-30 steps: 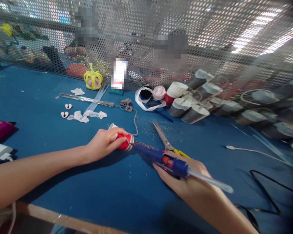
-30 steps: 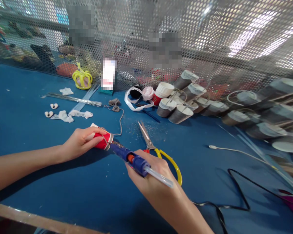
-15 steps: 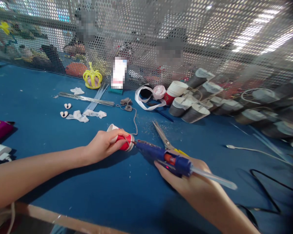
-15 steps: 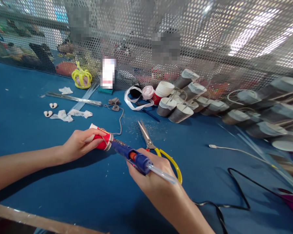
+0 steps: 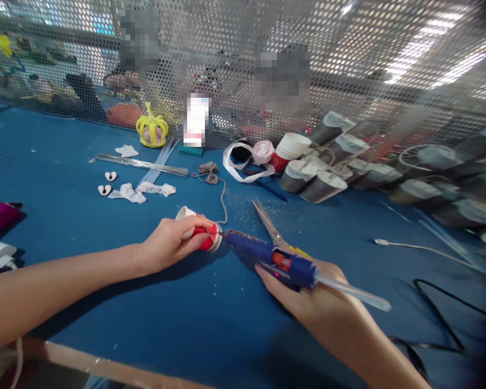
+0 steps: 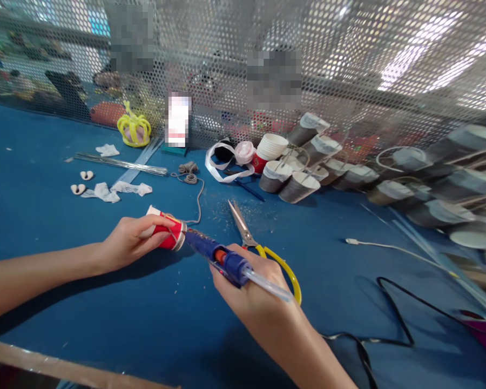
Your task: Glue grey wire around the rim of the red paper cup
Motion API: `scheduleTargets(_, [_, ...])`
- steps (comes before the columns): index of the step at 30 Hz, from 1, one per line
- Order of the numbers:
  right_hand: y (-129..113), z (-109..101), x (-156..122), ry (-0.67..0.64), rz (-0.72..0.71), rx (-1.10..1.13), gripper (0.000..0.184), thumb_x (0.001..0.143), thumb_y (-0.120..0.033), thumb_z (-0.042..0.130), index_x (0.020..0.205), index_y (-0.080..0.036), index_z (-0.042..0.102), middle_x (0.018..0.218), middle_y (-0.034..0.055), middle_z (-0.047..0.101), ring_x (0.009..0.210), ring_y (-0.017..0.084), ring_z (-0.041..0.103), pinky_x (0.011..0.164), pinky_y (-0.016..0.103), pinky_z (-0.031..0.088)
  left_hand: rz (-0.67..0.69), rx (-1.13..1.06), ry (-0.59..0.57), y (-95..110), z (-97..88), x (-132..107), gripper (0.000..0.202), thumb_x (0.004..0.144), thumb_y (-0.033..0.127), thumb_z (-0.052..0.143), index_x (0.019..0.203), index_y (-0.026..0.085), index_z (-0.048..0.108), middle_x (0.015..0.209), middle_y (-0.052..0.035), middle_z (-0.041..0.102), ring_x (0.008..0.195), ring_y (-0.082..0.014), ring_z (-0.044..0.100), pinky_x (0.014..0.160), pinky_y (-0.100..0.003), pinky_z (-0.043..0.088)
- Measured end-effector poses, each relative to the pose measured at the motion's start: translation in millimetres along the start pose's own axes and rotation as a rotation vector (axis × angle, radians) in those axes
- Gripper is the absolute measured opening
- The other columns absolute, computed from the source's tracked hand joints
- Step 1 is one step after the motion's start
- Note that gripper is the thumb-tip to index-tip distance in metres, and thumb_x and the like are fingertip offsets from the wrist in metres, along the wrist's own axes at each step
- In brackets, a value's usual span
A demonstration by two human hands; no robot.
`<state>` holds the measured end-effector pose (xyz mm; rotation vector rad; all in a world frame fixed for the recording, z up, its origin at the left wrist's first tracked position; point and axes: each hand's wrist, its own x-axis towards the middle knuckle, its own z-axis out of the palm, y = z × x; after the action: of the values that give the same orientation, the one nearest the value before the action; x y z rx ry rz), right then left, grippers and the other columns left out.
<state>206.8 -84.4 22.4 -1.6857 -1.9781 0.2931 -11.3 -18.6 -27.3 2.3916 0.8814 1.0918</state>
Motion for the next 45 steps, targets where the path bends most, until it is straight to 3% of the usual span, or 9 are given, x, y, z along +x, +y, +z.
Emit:
scheduleTargets(5, [1, 2, -1, -0.033, 0.034, 0.035, 0.017, 0.073, -0.034, 0.052, 0.062, -0.021, 0.056, 0.055, 0.0004, 0.059, 0.049, 0.016, 0.053, 0.043, 0.026, 0.040, 0.040, 0.050, 0.014, 0, 1.7, -2, 0.017, 0.084, 0.019, 0.049, 0.099, 0.017, 0.057, 0.074, -0.0002, 0.070, 0.056, -0.0073, 0.062, 0.055, -0.014, 0.046])
scheduleTargets(11, [-2, 2, 3, -0.028, 0.060, 0.023, 0.023, 0.074, -0.036, 0.051, 0.056, -0.022, 0.051, 0.044, -0.0025, 0.049, 0.041, 0.012, 0.039, 0.041, 0.026, 0.037, 0.078, 0.082, -0.001, -2, 2.0, -3, 0.017, 0.086, 0.022, 0.047, 0.099, 0.016, 0.056, 0.060, 0.0020, 0.065, 0.048, -0.0069, 0.057, 0.050, -0.015, 0.043])
scheduleTargets(14, [-3, 2, 6, -0.032, 0.040, 0.006, 0.024, 0.073, -0.037, 0.050, 0.055, -0.021, 0.051, 0.046, -0.0019, 0.051, 0.042, 0.012, 0.041, 0.042, 0.025, 0.038, 0.104, 0.097, 0.000, -2, 2.7, -3, 0.017, 0.086, 0.023, 0.046, 0.099, 0.016, 0.056, 0.056, 0.0032, 0.063, 0.046, -0.0065, 0.055, 0.048, -0.014, 0.042])
scheduleTargets(25, [0, 1, 5, -0.039, 0.053, -0.019, 0.022, 0.071, -0.038, 0.053, 0.056, -0.022, 0.053, 0.046, -0.0027, 0.053, 0.041, 0.012, 0.044, 0.041, 0.024, 0.039, 0.118, 0.094, 0.013, -2, 2.8, -3, 0.016, 0.086, 0.022, 0.046, 0.098, 0.015, 0.055, 0.059, 0.0025, 0.065, 0.047, -0.0060, 0.056, 0.048, -0.013, 0.042])
scheduleTargets(34, [3, 0, 1, -0.082, 0.039, 0.017, 0.017, 0.073, -0.035, 0.054, 0.067, -0.021, 0.060, 0.058, 0.0001, 0.063, 0.048, 0.015, 0.054, 0.044, 0.025, 0.042, 0.087, 0.070, 0.005, -2, 2.7, -2, 0.016, 0.086, 0.021, 0.046, 0.099, 0.017, 0.055, 0.061, 0.0025, 0.066, 0.048, -0.0061, 0.057, 0.049, -0.014, 0.043])
scheduleTargets(45, [0, -1, -4, -0.049, 0.064, 0.029, 0.015, 0.073, -0.033, 0.053, 0.064, -0.022, 0.058, 0.058, 0.0002, 0.062, 0.048, 0.015, 0.053, 0.045, 0.027, 0.043, 0.045, 0.024, -0.013, 1, 0.9, 0, 0.017, 0.084, 0.017, 0.049, 0.099, 0.016, 0.057, 0.075, -0.0003, 0.071, 0.058, -0.0063, 0.062, 0.054, -0.012, 0.046])
